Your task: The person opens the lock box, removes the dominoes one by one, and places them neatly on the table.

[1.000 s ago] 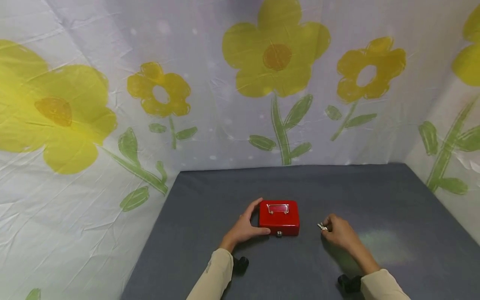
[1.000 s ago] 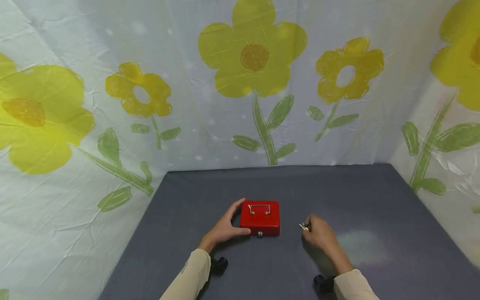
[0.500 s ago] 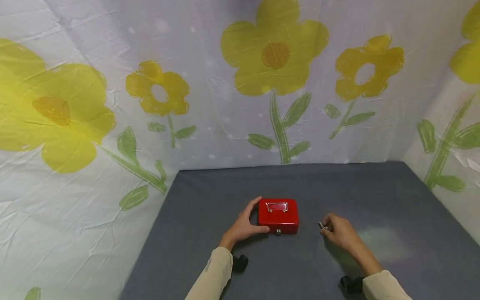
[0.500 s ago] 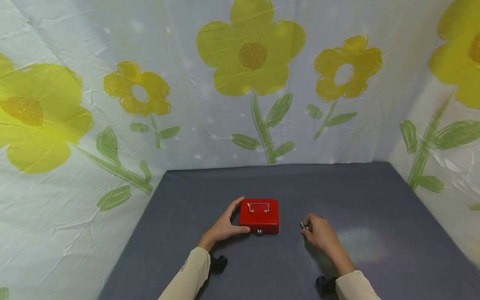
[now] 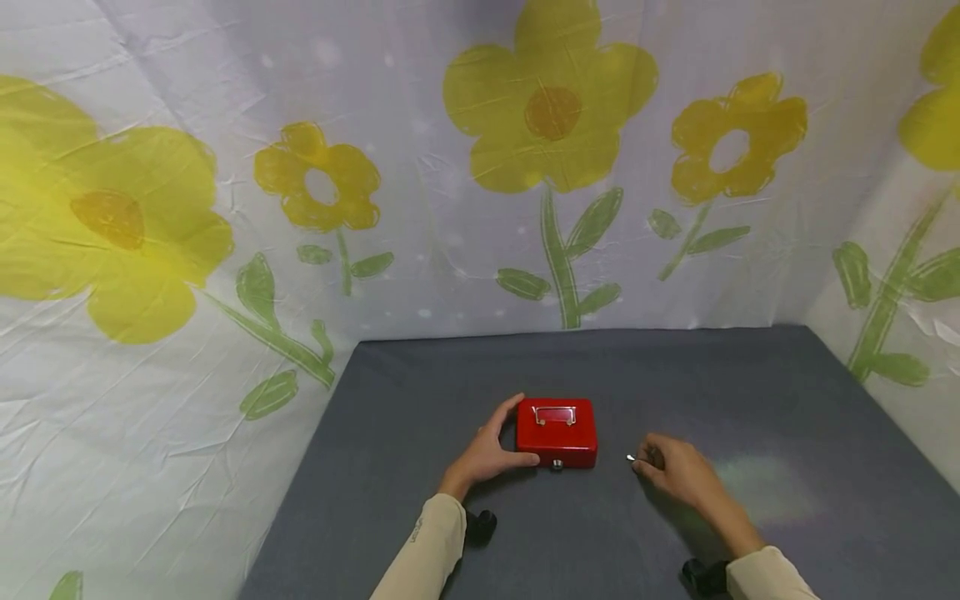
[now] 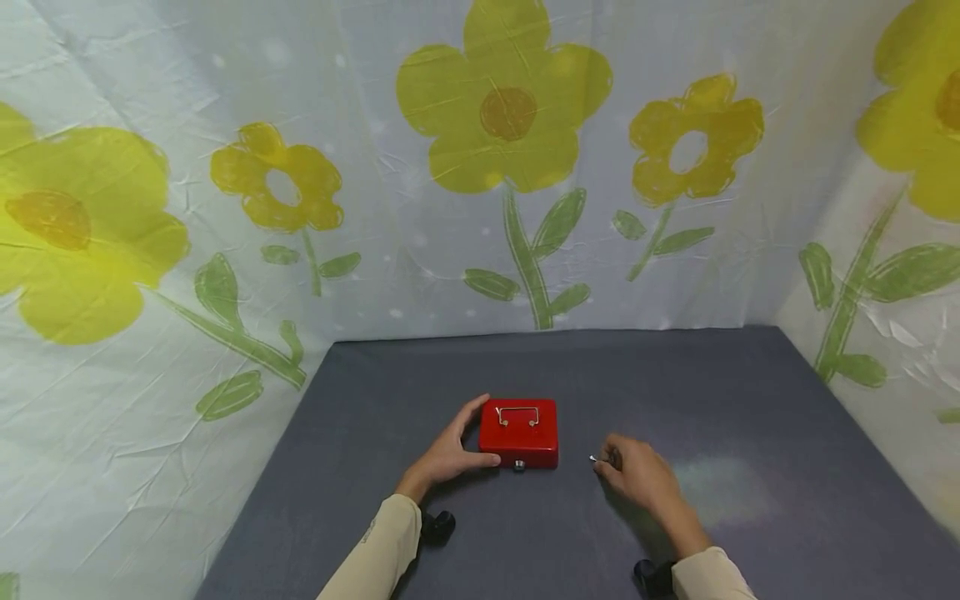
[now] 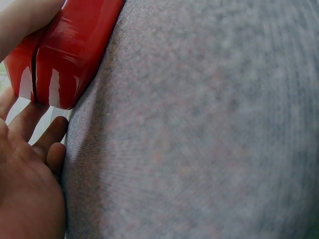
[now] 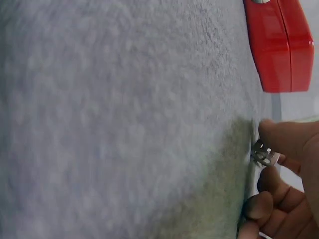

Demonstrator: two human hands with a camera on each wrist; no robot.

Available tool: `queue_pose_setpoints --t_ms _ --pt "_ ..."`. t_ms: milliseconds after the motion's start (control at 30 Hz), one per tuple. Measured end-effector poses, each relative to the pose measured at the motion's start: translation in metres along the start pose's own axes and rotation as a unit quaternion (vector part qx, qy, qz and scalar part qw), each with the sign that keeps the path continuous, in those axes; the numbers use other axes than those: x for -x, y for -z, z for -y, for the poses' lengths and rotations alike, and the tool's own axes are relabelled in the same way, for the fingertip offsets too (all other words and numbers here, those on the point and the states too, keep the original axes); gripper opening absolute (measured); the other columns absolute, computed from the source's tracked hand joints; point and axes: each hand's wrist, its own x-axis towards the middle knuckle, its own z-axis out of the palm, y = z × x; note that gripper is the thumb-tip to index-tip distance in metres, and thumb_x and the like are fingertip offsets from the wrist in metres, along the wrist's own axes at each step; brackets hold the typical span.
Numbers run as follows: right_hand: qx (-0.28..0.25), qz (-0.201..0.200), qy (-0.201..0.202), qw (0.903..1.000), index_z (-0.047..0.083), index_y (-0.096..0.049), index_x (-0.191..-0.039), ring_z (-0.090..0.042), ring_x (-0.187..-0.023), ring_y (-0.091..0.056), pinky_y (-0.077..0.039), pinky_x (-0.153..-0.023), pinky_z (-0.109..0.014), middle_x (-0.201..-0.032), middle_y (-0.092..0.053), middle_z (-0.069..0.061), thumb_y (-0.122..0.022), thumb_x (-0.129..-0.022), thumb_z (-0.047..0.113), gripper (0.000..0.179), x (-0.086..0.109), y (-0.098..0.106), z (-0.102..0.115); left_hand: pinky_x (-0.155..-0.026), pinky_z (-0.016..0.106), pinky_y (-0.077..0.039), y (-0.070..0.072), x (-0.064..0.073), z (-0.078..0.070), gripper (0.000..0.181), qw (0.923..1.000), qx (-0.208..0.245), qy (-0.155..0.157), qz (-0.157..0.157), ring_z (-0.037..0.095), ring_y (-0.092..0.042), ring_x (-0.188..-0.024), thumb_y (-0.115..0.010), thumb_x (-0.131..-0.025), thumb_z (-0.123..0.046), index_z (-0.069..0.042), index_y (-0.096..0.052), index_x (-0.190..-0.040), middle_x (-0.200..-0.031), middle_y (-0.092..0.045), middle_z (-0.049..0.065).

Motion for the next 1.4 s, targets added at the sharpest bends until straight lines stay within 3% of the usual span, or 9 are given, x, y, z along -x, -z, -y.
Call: queue_pose_setpoints --t_ms 67,200,367,533,700,867,1000,1167,1400 --pt "-0.015 0.003 -0.007 0.9999 0.019 -0.064 -0.087 -0.003 -0.057 -0.043 -0.036 -0.053 -0.025 -0.07 -0.057 0.008 -0.077 -0.091 0.018 0.013 0.0 0.0 0.0 -0.121 0.07 -0.002 -0.001 0.0 0.001 0.098 1.0 0.001 0.0 0.0 0.025 -0.029 -0.154 -0.085 -0.078 -0.043 -0.044 -0.028 -0.157 -0.165 -0.035 -0.006" --pt "-0.06 -0.031 -0.005 0.9977 0.019 -0.071 -0.086 -0.002 -0.066 -0.05 -0.042 -0.059 -0.025 -0.08 -0.061 0.004 -0.078 -0.09 0.019 0.008 -0.001 -0.002 0.002 -0.12 0.071 -0.002 -0.001 0.001 0.001 0.098 1.0 0.007 -0.002 0.0 0.025 -0.029 -0.154 -0.085 -0.078 -0.043 -0.044 -0.028 -0.158 -0.164 -0.036 -0.006" --pt "-0.154 -0.114 0.038 0.9806 0.011 -0.073 -0.092 -0.011 -0.069 -0.065 -0.049 -0.059 -0.025 -0.086 -0.07 -0.003 -0.074 -0.094 0.015 0.004 -0.005 -0.004 0.009 -0.121 0.07 -0.001 0.0 0.0 0.001 0.097 1.0 0.006 0.001 -0.001 0.025 -0.027 -0.155 -0.085 -0.078 -0.042 -0.046 -0.028 -0.157 -0.165 -0.034 -0.005" --pt "-0.129 -0.169 0.084 0.9735 0.009 -0.068 -0.097 -0.001 -0.056 -0.052 -0.041 -0.051 -0.023 -0.07 -0.067 -0.001 -0.069 -0.097 0.011 0.002 -0.01 -0.009 0.019 -0.12 0.069 -0.012 0.002 -0.001 -0.002 0.097 0.9999 0.012 0.009 -0.003 0.026 -0.028 -0.154 -0.086 -0.077 -0.043 -0.044 -0.03 -0.157 -0.166 -0.034 -0.005" --pt "-0.122 -0.143 0.059 0.9804 0.006 -0.068 -0.105 0.002 -0.06 -0.042 -0.038 -0.054 -0.023 -0.075 -0.067 -0.004 -0.064 -0.1 0.009 0.007 -0.013 -0.016 0.028 -0.117 0.067 -0.027 0.002 -0.003 0.0 0.099 0.9998 0.016 0.008 -0.001 0.027 -0.031 -0.152 -0.087 -0.077 -0.043 -0.041 -0.03 -0.158 -0.165 -0.035 -0.005" --pt "-0.149 -0.076 0.035 0.9854 0.003 -0.069 -0.114 -0.002 -0.069 -0.054 -0.047 -0.062 -0.025 -0.088 -0.072 -0.005 -0.059 -0.102 0.007 0.016 -0.013 -0.023 0.038 -0.119 0.066 -0.025 0.001 -0.004 0.001 0.102 0.9997 0.026 0.001 -0.004 0.024 -0.033 -0.151 -0.088 -0.076 -0.042 -0.036 -0.03 -0.159 -0.162 -0.038 -0.006" --pt "-0.182 -0.049 0.008 0.982 0.005 -0.071 -0.108 -0.004 -0.066 -0.063 -0.051 -0.061 -0.024 -0.086 -0.076 -0.004 -0.066 -0.098 0.008 0.011 -0.012 -0.029 0.044 -0.118 0.066 -0.026 0.002 -0.006 0.002 0.102 0.9994 0.033 0.001 -0.012 0.024 -0.037 -0.147 -0.089 -0.077 -0.039 -0.035 -0.03 -0.16 -0.159 -0.042 -0.004" --pt "-0.185 -0.05 0.003 0.9815 0.011 -0.071 -0.093 -0.007 -0.061 -0.066 -0.049 -0.055 -0.023 -0.08 -0.077 -0.003 -0.075 -0.092 0.011 0.004 -0.013 -0.034 0.047 -0.118 0.065 -0.027 0.004 -0.009 0.001 0.099 0.9995 0.028 0.006 -0.017 0.025 -0.039 -0.146 -0.088 -0.078 -0.037 -0.037 -0.031 -0.159 -0.158 -0.044 -0.002" --pt "-0.125 -0.082 0.039 0.988 0.022 -0.078 -0.082 0.003 -0.062 -0.05 -0.043 -0.058 -0.021 -0.074 -0.069 0.012 -0.085 -0.082 0.014 0.011 -0.013 -0.044 0.055 -0.118 0.065 -0.027 0.004 -0.011 0.0 0.1 0.9997 0.019 0.004 -0.017 0.026 -0.039 -0.146 -0.088 -0.078 -0.037 -0.035 -0.03 -0.159 -0.159 -0.043 -0.001"
